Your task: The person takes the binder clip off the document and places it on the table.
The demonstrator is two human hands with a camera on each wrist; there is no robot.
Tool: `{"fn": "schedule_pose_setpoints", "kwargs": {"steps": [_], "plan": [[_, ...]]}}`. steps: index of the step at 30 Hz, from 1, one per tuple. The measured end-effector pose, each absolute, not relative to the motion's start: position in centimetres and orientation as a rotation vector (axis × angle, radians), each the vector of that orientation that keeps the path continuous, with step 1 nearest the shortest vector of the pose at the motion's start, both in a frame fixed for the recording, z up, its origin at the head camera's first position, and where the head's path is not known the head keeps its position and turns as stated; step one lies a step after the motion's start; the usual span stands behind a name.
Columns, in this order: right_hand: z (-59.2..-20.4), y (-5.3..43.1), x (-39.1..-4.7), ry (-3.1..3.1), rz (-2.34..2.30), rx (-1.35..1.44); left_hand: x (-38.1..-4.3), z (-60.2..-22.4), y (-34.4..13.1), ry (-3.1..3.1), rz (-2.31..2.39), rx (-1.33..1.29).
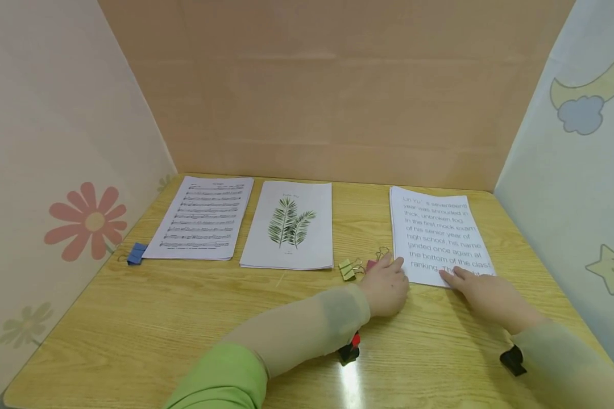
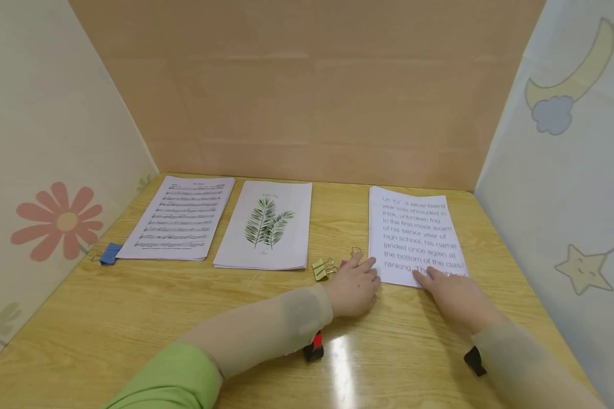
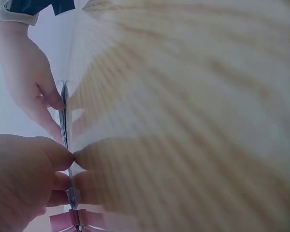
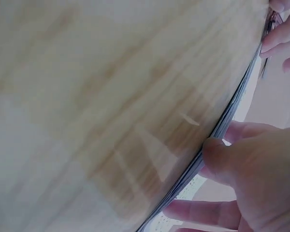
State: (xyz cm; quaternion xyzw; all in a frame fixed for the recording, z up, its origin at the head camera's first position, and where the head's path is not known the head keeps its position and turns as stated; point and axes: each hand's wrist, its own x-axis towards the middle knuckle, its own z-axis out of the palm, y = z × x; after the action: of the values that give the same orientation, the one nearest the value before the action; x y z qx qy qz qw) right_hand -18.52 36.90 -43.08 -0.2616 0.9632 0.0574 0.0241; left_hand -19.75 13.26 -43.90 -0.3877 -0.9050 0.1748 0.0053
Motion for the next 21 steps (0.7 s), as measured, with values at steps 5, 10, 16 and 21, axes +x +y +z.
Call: {"fn": "schedule_pose_setpoints", "kwargs": {"steps": [5, 10, 16, 21], "plan": [[-43.0, 37.2, -19.1, 2.986, 0.168, -0.801, -19.5, -43.8, 13.2, -2.823, 0.581, -1.215], [-42.9, 37.5, -19.4, 2.964, 0.126, -0.767, -18.6, -43.5, 12.4, -2.742, 0.492, -1.322], [-42.8, 37.8, -19.9, 2.957, 0.13, -0.762, -17.4, -42.6, 9.4, -2.593, 0.368, -1.561], [-42.4, 37.3, -20.0, 2.997, 0.039, -0.794, -16.9, -41.7, 5.5, -2.576, 0.303, -1.692]]}}
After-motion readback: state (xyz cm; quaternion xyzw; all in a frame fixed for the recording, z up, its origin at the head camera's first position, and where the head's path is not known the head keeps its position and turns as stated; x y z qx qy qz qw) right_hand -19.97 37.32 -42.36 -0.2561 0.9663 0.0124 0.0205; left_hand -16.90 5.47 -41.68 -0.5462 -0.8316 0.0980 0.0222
